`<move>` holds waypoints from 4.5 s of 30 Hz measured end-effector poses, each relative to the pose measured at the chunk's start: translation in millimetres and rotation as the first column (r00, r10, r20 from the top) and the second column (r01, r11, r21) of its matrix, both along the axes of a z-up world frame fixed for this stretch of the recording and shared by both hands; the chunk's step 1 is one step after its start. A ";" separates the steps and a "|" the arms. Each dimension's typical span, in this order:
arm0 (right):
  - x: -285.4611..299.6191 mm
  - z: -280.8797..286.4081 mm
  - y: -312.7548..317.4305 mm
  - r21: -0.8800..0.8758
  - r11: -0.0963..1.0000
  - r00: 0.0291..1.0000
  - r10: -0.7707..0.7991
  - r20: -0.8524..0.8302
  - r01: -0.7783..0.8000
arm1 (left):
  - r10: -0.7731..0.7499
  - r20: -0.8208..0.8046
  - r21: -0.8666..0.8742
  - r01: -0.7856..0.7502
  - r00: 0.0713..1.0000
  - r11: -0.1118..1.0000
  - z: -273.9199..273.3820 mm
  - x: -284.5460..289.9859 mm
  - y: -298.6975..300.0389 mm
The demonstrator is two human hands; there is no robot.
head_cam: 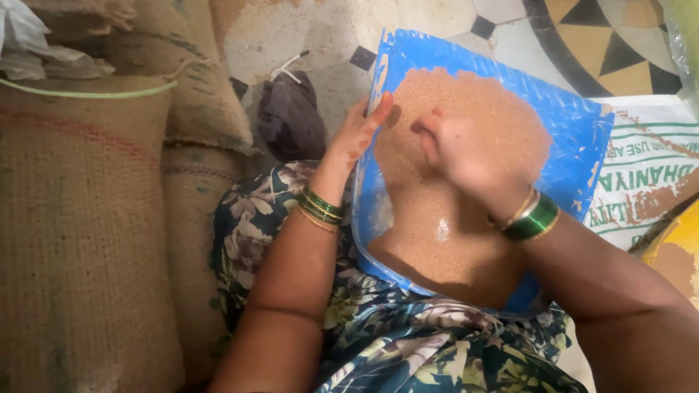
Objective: The person is winnowing and sorting coriander seeds in a blue tray.
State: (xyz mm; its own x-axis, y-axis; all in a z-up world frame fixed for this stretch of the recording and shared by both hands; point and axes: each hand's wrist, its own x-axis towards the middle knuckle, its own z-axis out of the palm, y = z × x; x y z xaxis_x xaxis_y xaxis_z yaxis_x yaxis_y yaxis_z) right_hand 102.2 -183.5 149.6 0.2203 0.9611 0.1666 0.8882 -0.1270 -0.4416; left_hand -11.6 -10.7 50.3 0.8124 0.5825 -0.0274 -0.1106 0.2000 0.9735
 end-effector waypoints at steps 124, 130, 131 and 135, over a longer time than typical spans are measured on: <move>88.3 48.9 -28.9 0.625 0.764 0.830 -0.445 0.336 0.156 | -0.084 0.164 -0.217 0.119 0.983 0.969 -65.7 16.8 16.7; 12.7 24.9 -48.2 -0.364 0.931 0.998 -0.047 -0.044 0.028 | -0.075 0.175 -0.168 0.105 0.982 0.980 -42.9 11.0 11.3; -2.1 13.1 -54.6 -0.367 0.930 0.998 -0.045 -0.046 0.025 | -0.072 0.173 -0.172 0.102 0.982 0.980 -48.5 9.2 11.0; -29.6 -20.5 -72.6 -0.464 0.756 0.885 0.357 -0.299 -0.462 | -0.098 0.211 -0.160 0.133 0.973 0.978 -50.5 13.0 12.6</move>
State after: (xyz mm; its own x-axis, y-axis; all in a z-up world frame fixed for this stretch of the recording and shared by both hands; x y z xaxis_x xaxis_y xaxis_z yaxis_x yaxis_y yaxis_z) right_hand 72.6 -256.1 129.1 -0.2392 0.8967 -0.3725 0.8179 -0.0207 -0.5750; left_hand 1.4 1.9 -0.3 0.8729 0.4852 0.0516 -0.2665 0.3853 0.8835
